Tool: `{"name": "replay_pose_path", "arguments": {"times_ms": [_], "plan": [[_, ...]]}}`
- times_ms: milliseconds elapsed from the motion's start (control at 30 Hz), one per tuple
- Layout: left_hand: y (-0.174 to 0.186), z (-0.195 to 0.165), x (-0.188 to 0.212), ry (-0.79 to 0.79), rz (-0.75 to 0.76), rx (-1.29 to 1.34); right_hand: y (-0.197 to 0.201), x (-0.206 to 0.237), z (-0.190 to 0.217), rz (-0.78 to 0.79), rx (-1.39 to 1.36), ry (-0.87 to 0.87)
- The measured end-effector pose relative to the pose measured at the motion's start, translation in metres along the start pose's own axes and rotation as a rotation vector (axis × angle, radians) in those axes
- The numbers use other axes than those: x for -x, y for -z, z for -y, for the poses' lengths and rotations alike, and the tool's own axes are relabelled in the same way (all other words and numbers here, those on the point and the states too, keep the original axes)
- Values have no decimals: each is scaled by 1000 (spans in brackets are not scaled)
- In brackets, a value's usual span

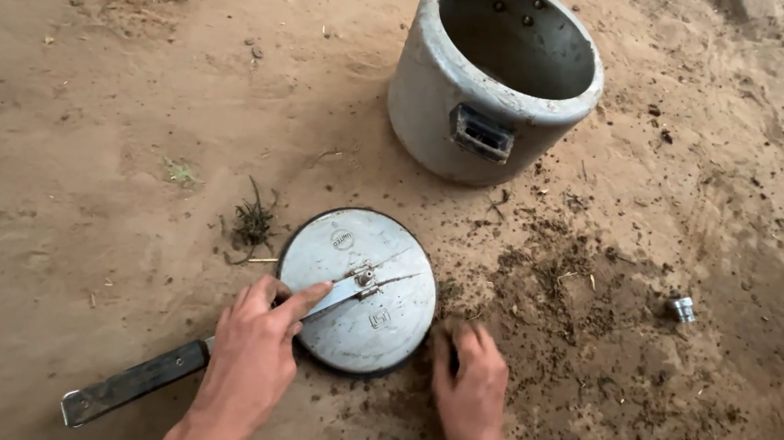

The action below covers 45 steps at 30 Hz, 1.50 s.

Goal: The person works on a pressure cooker lid lying on the ground, using a small hand tool to turn and adjust the central handle and valve assembly while holding the lid steady. They repeatedly reposition the lid, work on the mechanism from different sides, and lift the lid to check the assembly.

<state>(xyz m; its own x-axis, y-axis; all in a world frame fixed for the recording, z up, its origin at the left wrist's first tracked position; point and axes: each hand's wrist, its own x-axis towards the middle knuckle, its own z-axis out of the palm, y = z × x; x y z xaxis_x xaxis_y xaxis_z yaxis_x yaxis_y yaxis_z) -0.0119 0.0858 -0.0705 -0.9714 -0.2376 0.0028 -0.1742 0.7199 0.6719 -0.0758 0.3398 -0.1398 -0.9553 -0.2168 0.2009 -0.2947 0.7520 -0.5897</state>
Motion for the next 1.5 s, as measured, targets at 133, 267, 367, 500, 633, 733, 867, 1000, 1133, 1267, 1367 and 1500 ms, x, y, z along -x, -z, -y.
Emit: {"name": "replay_pose_path", "arguments": {"times_ms": [133, 267, 367, 500, 633, 733, 867, 1000, 1133, 1267, 1367, 1500], "plan": [[0, -2, 1, 56, 9, 12, -12, 38, 0, -5, 58, 113], [0, -1, 0, 66, 4, -14, -9, 20, -4, 24, 166, -34], [0, 1, -1, 29, -14, -15, -2, -18, -3, -56, 248, 6], [2, 1, -2, 128, 85, -6, 9, -44, 5, -162, 319, 178], [2, 4, -3, 79, 49, -22, 20, -33, 7, -71, 25, -164], [5, 9, -3, 47, 30, -25, 22, -15, 6, -10, -122, -187], [28, 26, -7, 30, 101, -49, 15, 15, 10, 28, -172, -104], [36, 26, -12, 57, 163, -96, 1, 32, 15, 25, -23, -68], [18, 10, -19, 90, 185, -130, -3, 32, 17, 68, -7, -186], [0, 1, -21, 83, 118, -88, -2, 18, 21, 23, 27, -145], [-1, 2, -21, 110, 120, -43, -4, -4, 22, 16, 30, -183], [0, 1, -21, 131, 123, -13, -9, -28, 16, -55, 74, -37]]}}
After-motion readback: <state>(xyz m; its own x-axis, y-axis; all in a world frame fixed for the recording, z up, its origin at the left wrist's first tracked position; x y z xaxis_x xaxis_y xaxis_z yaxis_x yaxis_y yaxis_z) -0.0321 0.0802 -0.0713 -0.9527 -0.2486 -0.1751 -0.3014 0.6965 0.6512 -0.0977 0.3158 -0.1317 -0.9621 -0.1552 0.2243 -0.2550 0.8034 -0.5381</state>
